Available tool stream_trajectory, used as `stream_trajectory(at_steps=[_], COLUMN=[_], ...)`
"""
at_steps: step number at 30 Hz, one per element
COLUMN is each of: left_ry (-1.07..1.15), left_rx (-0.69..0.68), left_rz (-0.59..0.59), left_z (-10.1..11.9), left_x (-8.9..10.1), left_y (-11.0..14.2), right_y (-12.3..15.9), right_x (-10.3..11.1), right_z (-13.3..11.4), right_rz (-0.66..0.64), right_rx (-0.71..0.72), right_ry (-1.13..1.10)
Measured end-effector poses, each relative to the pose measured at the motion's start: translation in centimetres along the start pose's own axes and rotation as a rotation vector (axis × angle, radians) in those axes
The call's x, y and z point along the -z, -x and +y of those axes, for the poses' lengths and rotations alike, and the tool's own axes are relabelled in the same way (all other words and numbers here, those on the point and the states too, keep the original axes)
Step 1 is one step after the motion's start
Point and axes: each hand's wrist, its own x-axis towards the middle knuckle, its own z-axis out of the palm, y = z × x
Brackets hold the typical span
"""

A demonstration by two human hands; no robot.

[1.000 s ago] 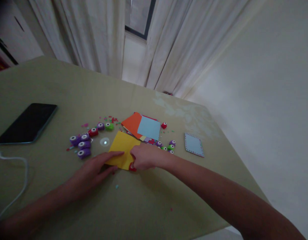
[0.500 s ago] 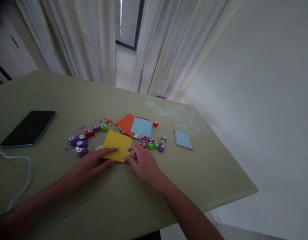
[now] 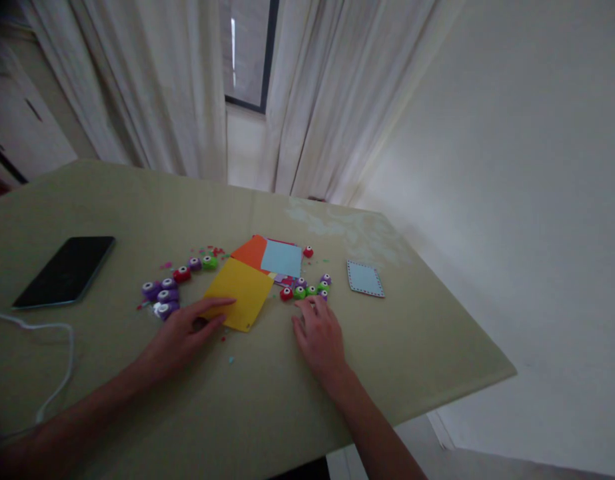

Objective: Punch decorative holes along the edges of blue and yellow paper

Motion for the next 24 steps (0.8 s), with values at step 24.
stream_trajectory(at_steps=[24], left_ry=[-0.247], left_rx=[-0.256], left_rz=[-0.220], left_z=[-0.3], left_x=[0.3], left_y=[0.3], right_y=[-13.6], right_x=[-5.9], right_z=[-10.8], right_rz=[-0.069], right_rx=[0.282], right_ry=[-0.096])
